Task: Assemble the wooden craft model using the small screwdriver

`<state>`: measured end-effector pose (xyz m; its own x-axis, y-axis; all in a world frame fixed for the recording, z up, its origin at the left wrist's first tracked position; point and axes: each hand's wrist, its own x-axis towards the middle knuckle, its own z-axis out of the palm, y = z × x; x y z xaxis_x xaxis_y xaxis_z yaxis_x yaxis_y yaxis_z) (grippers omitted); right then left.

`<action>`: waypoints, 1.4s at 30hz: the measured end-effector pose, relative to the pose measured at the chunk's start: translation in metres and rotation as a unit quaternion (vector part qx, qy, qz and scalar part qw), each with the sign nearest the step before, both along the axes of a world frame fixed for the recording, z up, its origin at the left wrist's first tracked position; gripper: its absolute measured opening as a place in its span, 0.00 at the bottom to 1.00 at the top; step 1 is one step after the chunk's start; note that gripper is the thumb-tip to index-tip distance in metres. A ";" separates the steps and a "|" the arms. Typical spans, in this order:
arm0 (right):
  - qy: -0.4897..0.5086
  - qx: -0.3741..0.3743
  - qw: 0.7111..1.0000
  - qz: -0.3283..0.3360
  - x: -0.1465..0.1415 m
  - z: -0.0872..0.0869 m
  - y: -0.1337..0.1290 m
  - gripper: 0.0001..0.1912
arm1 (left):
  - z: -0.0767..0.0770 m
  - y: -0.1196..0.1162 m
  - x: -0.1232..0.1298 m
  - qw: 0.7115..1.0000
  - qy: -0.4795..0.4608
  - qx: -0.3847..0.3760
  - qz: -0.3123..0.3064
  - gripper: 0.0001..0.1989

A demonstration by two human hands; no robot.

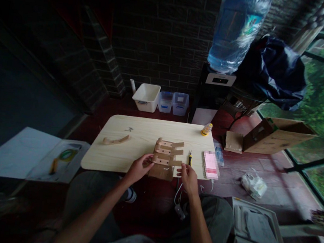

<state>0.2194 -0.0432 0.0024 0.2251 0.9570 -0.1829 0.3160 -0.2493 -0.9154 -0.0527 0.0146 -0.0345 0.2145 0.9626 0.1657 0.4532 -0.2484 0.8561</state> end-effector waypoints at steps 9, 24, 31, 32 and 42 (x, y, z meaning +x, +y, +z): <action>0.028 -0.014 0.999 -0.022 0.002 -0.011 -0.002 0.34 | 0.002 0.017 -0.026 1.000 -0.008 0.013 0.008 0.21; 0.055 -0.008 0.997 -0.053 0.022 -0.023 0.006 0.35 | 0.033 0.230 -0.148 0.949 0.232 -0.070 0.202 0.15; 0.060 -0.022 0.995 -0.076 0.025 -0.045 0.009 0.35 | 0.004 0.262 -0.170 0.912 0.367 -0.109 0.149 0.13; 0.059 -0.023 0.995 -0.074 0.024 -0.048 0.010 0.35 | 0.000 0.265 -0.170 0.908 0.381 -0.109 0.140 0.12; 0.082 -0.040 0.992 -0.086 0.023 -0.064 0.024 0.35 | -0.022 0.282 -0.171 0.897 0.432 -0.080 0.057 0.08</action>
<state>0.2420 -0.0190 -0.0619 0.3447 0.8880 -0.3045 0.1109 -0.3606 -0.9261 -0.2241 0.2962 -0.0564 0.0954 0.9831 -0.1566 0.9790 -0.0641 0.1937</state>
